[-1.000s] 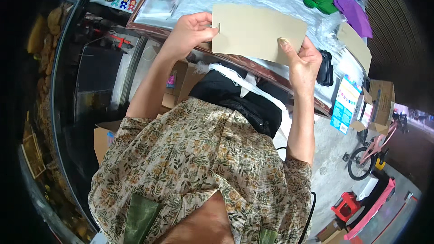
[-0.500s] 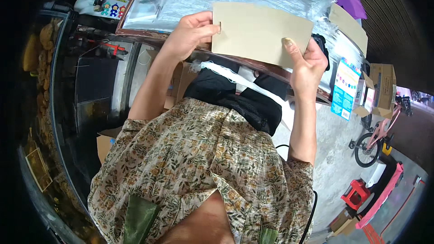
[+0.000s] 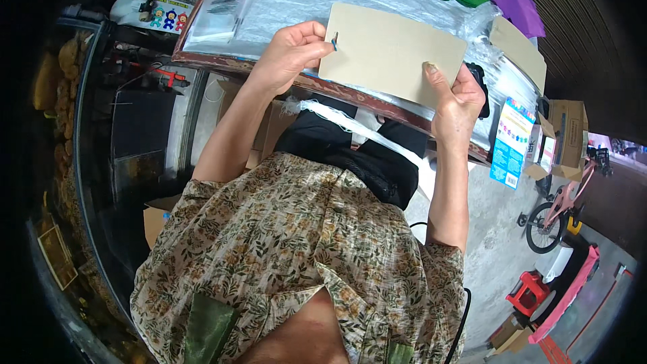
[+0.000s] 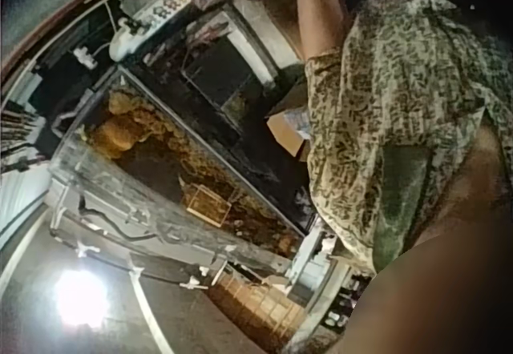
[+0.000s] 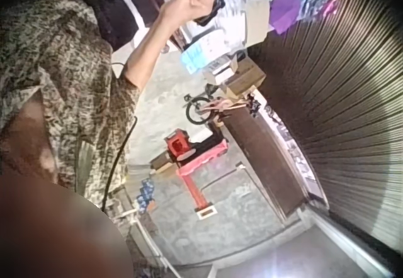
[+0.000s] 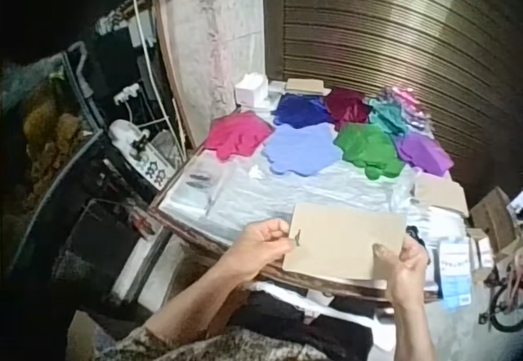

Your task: Assembling small plastic parts and organizing colorful plastic sheets at a workstation.

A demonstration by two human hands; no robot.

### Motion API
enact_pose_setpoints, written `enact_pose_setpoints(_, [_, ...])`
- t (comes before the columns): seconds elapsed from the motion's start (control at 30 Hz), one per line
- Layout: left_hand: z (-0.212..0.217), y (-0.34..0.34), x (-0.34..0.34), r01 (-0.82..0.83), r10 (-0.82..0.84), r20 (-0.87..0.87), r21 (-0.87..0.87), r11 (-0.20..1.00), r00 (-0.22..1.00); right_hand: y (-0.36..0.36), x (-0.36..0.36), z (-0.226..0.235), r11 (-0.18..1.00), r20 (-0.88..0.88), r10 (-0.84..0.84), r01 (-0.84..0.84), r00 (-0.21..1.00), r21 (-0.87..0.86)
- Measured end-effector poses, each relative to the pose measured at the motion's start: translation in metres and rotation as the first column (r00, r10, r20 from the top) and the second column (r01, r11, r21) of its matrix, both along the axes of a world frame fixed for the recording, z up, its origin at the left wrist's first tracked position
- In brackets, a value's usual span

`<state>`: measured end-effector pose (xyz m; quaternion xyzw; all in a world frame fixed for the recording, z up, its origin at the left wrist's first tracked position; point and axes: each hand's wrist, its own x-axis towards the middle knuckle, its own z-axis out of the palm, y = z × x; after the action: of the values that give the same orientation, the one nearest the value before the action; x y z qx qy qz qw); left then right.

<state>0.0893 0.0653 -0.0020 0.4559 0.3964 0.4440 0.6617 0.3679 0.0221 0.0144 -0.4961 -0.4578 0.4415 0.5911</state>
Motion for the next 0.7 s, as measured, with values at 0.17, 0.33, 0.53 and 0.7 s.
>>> enact_pose_setpoints(0.17, [-0.008, 0.009, -0.003, -0.005, -0.006, -0.137, -0.077, 0.997, 0.991, -0.004, -0.009, 0.006, 1.0, 0.024, 0.009, -0.009, 1.0, 0.004])
enact_pose_setpoints(0.33, [-0.007, 0.009, -0.005, -0.032, 0.023, -0.088, -0.102, 0.994, 0.996, -0.009, -0.014, 0.015, 0.998, 0.208, -0.047, 0.037, 0.977, 0.051])
enact_pose_setpoints(0.53, [0.007, 0.004, -0.006, 0.116, -0.11, 0.089, -0.066, 0.991, 0.99, -0.001, 0.001, 0.01, 0.997, 0.166, -0.051, 0.06, 0.985, -0.05])
enact_pose_setpoints(0.7, [0.005, 0.001, 0.009, 0.067, -0.066, -0.107, 0.005, 0.998, 0.992, -0.002, 0.003, 0.009, 0.998, 0.172, -0.04, 0.048, 0.984, -0.046])
